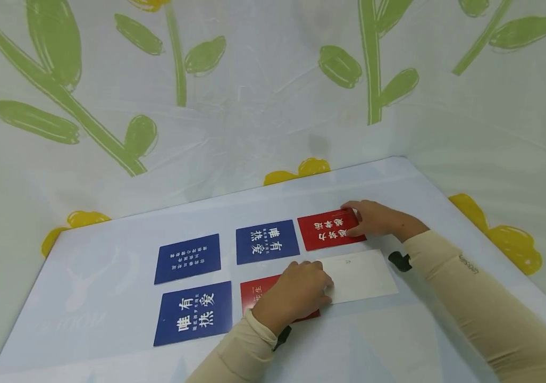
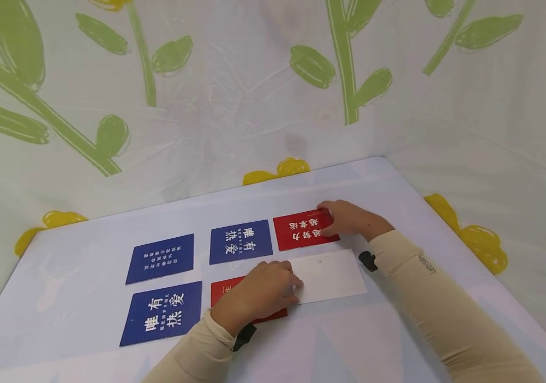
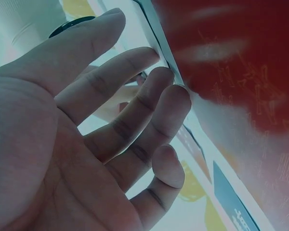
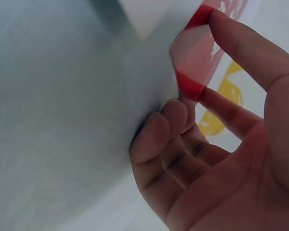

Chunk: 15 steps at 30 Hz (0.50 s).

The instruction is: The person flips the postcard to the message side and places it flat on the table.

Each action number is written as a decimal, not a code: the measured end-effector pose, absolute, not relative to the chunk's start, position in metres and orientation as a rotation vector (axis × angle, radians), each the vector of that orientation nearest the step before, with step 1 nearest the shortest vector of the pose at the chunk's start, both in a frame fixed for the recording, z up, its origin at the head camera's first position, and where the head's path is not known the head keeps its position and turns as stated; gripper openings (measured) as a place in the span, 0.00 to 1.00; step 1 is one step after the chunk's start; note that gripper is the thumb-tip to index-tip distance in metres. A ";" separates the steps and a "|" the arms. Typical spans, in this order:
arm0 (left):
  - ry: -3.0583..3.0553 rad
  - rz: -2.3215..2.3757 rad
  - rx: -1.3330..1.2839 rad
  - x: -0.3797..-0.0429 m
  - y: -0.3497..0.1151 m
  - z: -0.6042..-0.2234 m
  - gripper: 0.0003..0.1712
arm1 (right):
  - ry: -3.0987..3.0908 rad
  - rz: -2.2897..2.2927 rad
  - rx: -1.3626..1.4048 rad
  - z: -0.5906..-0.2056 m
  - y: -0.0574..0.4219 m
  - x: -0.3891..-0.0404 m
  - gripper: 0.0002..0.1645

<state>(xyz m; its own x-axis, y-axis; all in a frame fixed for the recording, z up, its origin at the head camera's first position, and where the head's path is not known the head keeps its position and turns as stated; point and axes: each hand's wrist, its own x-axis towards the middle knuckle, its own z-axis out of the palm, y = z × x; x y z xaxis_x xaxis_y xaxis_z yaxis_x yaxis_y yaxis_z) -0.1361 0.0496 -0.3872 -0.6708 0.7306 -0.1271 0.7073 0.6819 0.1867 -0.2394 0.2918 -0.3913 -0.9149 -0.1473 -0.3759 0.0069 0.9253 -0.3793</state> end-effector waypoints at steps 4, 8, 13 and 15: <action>2.701 0.170 1.169 -0.135 0.051 -0.386 0.22 | 2.683 -0.585 -0.090 -0.394 0.295 -0.239 0.47; 2.691 0.160 1.161 -0.134 0.052 -0.385 0.22 | 2.680 -0.611 -0.097 -0.397 0.297 -0.237 0.48; 2.675 0.210 1.124 -0.135 0.052 -0.384 0.24 | 2.690 -0.611 -0.110 -0.396 0.296 -0.237 0.48; 2.663 0.266 1.099 -0.137 0.052 -0.382 0.26 | 2.689 -0.606 -0.118 -0.396 0.295 -0.236 0.48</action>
<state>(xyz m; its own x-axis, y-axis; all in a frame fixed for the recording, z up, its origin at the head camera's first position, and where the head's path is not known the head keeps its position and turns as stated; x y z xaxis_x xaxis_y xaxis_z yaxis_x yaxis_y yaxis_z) -0.1370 0.0519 -0.3825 -0.6851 0.7112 -0.1578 0.6659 0.6992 0.2602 -0.2365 0.2954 -0.3960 -0.9243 -0.1621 -0.3456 0.0018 0.9036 -0.4285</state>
